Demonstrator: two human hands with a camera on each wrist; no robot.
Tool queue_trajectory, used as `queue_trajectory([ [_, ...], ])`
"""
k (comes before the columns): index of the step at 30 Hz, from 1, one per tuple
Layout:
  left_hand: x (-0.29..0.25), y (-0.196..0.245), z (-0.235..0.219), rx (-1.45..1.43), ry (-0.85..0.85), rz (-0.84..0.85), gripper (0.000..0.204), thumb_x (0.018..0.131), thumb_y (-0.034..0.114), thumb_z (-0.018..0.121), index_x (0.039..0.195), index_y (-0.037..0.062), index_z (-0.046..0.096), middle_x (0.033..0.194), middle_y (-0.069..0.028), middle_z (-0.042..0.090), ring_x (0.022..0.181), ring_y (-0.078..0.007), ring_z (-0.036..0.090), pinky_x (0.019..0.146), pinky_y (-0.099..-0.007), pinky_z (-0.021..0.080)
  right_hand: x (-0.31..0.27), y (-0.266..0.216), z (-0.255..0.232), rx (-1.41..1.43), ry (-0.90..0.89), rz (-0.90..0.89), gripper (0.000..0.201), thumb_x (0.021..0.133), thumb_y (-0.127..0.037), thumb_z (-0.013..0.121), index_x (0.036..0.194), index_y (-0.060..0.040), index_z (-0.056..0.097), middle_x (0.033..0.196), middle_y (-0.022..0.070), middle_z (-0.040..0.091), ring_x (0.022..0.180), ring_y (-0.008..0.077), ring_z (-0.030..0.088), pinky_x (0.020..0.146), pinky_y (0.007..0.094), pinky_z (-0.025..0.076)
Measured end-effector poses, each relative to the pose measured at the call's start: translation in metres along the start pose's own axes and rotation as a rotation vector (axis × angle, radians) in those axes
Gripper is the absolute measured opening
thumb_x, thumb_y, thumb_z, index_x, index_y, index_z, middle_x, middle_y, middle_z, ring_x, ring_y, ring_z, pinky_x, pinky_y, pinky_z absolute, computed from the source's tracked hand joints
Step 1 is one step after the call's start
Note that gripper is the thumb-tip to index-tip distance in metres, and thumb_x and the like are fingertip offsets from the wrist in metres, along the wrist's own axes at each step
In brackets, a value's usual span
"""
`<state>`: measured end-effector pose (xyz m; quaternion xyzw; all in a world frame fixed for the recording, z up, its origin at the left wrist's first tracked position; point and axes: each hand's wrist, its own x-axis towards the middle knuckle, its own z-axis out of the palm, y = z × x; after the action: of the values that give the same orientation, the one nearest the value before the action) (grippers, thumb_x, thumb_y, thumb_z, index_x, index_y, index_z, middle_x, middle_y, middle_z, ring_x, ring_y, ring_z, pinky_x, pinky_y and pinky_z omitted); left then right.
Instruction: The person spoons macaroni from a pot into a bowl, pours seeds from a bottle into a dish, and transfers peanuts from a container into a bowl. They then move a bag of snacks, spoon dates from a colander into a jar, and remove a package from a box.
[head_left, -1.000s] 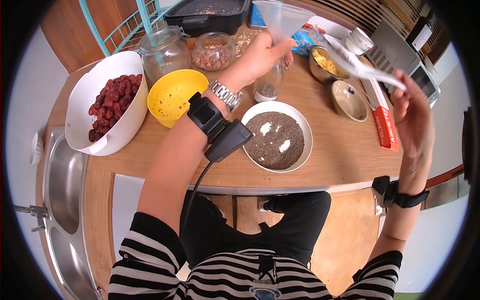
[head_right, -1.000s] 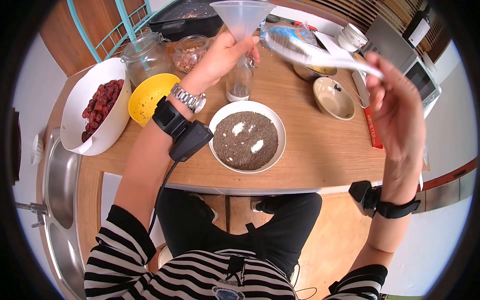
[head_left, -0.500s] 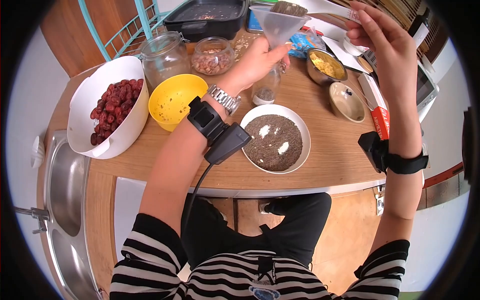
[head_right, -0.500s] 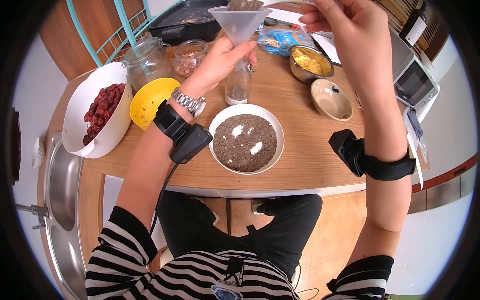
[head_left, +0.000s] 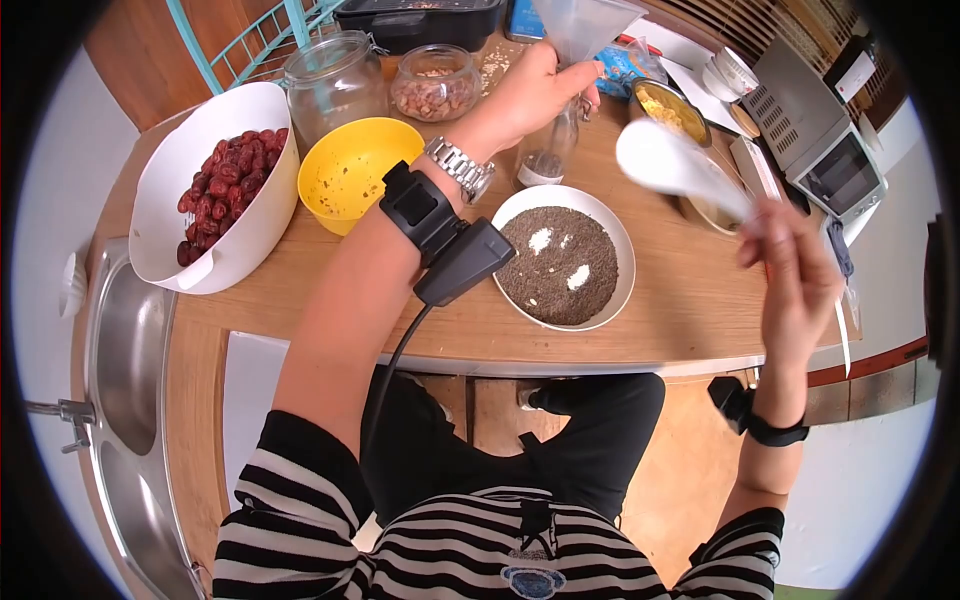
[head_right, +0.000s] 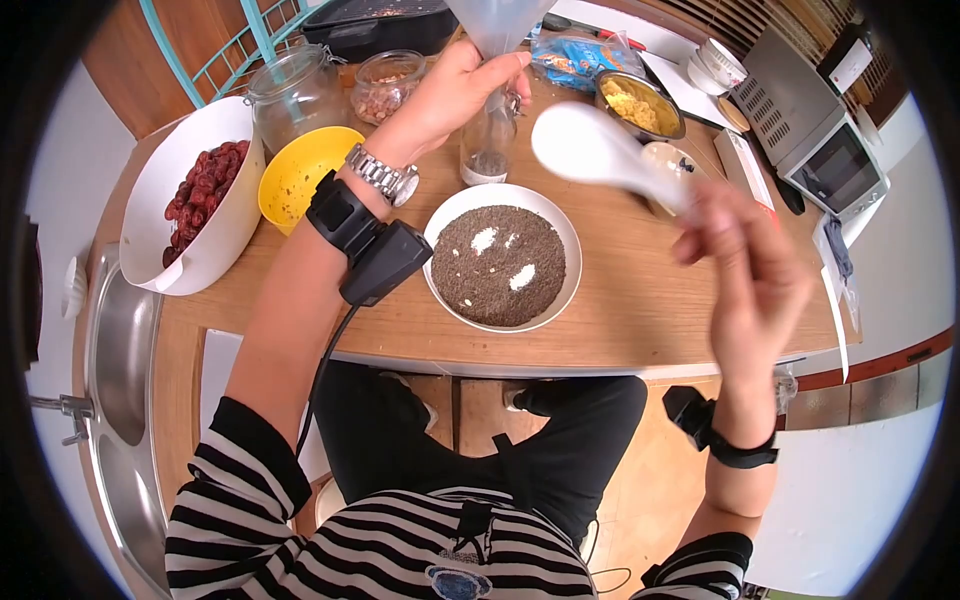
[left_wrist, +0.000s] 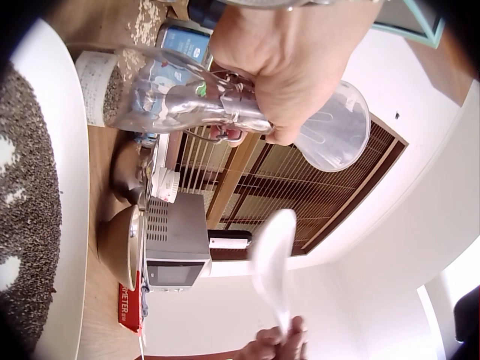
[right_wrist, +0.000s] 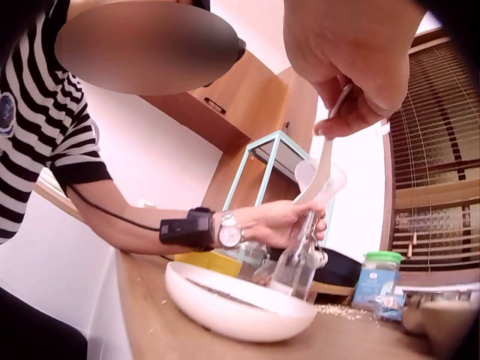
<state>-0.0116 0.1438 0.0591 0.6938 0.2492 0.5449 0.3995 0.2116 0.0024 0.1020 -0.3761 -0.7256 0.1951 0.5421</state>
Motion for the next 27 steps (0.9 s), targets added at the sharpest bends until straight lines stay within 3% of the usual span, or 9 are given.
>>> queue_trajectory([
  [3, 0.001, -0.001, -0.001, 0.041, -0.009, 0.016, 0.021, 0.083, 0.021, 0.047, 0.076, 0.0018, 0.054, 0.067, -0.0028, 0.056, 0.066, -0.0092, 0.052, 0.064, -0.0238, 0.04, -0.025, 0.013, 0.011, -0.078, -0.129, 0.156, 0.014, 0.08, -0.003, 0.05, 0.091, 0.0026, 0.057, 0.07, 0.0069, 0.057, 0.057, 0.0093, 0.052, 0.052, 0.0203, 0.043],
  [5, 0.0, 0.0, 0.0, 0.038, -0.009, 0.013, 0.021, 0.083, 0.021, 0.047, 0.076, 0.0019, 0.054, 0.068, -0.0027, 0.056, 0.066, -0.0093, 0.052, 0.064, -0.0237, 0.04, -0.035, 0.022, 0.016, -0.304, -0.185, 0.05, 0.013, 0.077, 0.001, 0.051, 0.089, 0.0015, 0.057, 0.067, 0.0081, 0.056, 0.056, 0.0118, 0.053, 0.052, 0.0221, 0.043],
  [8, 0.001, -0.002, -0.001, 0.037, -0.011, 0.013, 0.021, 0.083, 0.021, 0.047, 0.076, 0.0021, 0.054, 0.068, -0.0026, 0.056, 0.066, -0.0093, 0.051, 0.065, -0.0235, 0.04, -0.045, 0.025, 0.024, -0.414, -0.192, 0.002, 0.014, 0.074, 0.005, 0.051, 0.086, 0.0012, 0.057, 0.064, 0.0097, 0.054, 0.056, 0.0149, 0.054, 0.052, 0.0239, 0.043],
  [13, 0.001, -0.003, -0.001, 0.021, -0.004, 0.045, 0.021, 0.083, 0.021, 0.047, 0.076, 0.0025, 0.055, 0.067, -0.0026, 0.056, 0.066, -0.0093, 0.051, 0.065, -0.0233, 0.04, -0.053, 0.026, 0.025, -0.409, -0.245, 0.019, 0.013, 0.075, 0.004, 0.051, 0.086, 0.0017, 0.057, 0.063, 0.0099, 0.053, 0.055, 0.0157, 0.053, 0.052, 0.0243, 0.042],
  [16, 0.001, -0.003, 0.0, 0.026, 0.015, 0.067, 0.021, 0.081, 0.018, 0.048, 0.081, -0.0022, 0.053, 0.066, -0.0055, 0.056, 0.061, -0.0109, 0.053, 0.059, -0.0251, 0.043, -0.06, 0.025, 0.027, -0.224, -0.297, 0.171, 0.012, 0.078, 0.002, 0.049, 0.087, 0.0032, 0.057, 0.065, 0.0082, 0.055, 0.054, 0.0131, 0.052, 0.051, 0.0225, 0.042],
  [18, 0.003, -0.007, -0.001, 0.005, 0.012, 0.058, 0.021, 0.081, 0.019, 0.048, 0.08, -0.0018, 0.053, 0.066, -0.0054, 0.056, 0.06, -0.0109, 0.053, 0.059, -0.0249, 0.043, -0.064, 0.024, 0.034, 0.172, -0.258, 0.512, 0.015, 0.082, -0.004, 0.047, 0.09, 0.0055, 0.056, 0.067, 0.0069, 0.056, 0.054, 0.0102, 0.052, 0.052, 0.0206, 0.043],
  [21, 0.003, -0.008, -0.001, -0.008, 0.0, 0.057, 0.021, 0.081, 0.019, 0.048, 0.079, -0.0015, 0.054, 0.066, -0.0054, 0.056, 0.06, -0.0108, 0.053, 0.059, -0.0248, 0.043, -0.066, 0.03, 0.041, 0.408, -0.226, 0.675, 0.019, 0.084, -0.009, 0.046, 0.092, 0.0069, 0.055, 0.069, 0.007, 0.056, 0.056, 0.0089, 0.052, 0.052, 0.0194, 0.044],
  [27, 0.002, -0.007, 0.0, -0.022, 0.02, 0.053, 0.021, 0.081, 0.019, 0.048, 0.077, -0.0009, 0.054, 0.065, -0.005, 0.056, 0.059, -0.0108, 0.053, 0.059, -0.0245, 0.042, -0.063, 0.043, 0.039, 0.607, -0.143, 0.774, 0.02, 0.084, -0.01, 0.046, 0.092, 0.0064, 0.054, 0.071, 0.0105, 0.058, 0.056, 0.0112, 0.054, 0.052, 0.0205, 0.045],
])
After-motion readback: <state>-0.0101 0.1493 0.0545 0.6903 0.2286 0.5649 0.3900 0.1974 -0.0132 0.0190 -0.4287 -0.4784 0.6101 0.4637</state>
